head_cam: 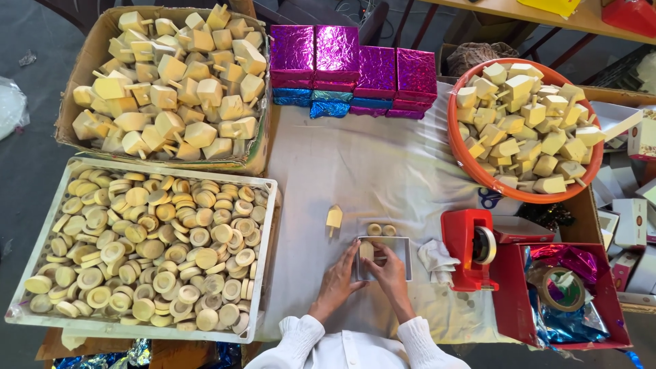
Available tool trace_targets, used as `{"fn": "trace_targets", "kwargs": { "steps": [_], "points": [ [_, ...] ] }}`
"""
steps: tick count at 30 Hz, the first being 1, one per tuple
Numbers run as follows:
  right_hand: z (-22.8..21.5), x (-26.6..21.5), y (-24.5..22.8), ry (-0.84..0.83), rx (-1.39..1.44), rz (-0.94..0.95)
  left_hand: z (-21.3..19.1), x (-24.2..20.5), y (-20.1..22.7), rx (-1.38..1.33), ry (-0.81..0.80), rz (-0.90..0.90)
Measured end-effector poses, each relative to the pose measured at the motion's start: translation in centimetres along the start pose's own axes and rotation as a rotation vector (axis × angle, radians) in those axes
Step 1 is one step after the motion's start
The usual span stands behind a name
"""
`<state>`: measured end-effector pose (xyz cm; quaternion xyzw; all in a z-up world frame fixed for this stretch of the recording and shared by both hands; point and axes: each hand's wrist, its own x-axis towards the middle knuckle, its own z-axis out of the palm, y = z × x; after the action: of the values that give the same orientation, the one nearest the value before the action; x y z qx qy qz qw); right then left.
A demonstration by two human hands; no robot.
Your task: The person arranges small, light-colored wooden or soap items into a small white box. They then place the box into a larger decorative box and wipe the exterior with a white cloth. Finally, they wrap the decorative box in a sheet of shiny, metallic pink foil.
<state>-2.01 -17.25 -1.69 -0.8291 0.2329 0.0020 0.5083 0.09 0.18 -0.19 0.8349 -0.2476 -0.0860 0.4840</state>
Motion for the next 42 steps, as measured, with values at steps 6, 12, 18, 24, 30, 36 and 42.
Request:
{"fn": "trace_targets", "kwargs": {
  "steps": [6, 12, 18, 24, 30, 36, 42],
  "points": [
    [0.0, -0.3, -0.4, 0.046, -0.023, -0.012, -0.1, -0.3, 0.2, 0.009, -0.009, -0.021],
    [-1.4, -0.5, -0.9, 0.05, -0.069, -0.057, -1.9, 0.3, 1.2, 0.003, 0.013, -0.033],
    [-4.9, -2.8, -3.1, 0.146, -0.044, -0.107, -2.9, 3.3, -1.6, 0.094, 0.256, -0.128],
    [-6.7, -3.8, -2.1, 0.235, -0.02, -0.109, -3.8, 8.2, -1.9, 0.286, 0.352, -0.153],
    [-6.8, -4.1, -1.1, 0.252, -0.03, -0.117, -3.0, 8.7, -3.6, 0.291, 0.34, -0.307],
    [-6.6, -3.9, -1.8, 0.249, 0.003, -0.133, -4.3, 7.7, -1.7, 0.122, 0.386, -0.307],
    [-6.0, -3.6, -3.3, 0.222, 0.036, -0.156, -4.8, 6.0, 2.2, -0.099, 0.242, -0.258]
  ]
}}
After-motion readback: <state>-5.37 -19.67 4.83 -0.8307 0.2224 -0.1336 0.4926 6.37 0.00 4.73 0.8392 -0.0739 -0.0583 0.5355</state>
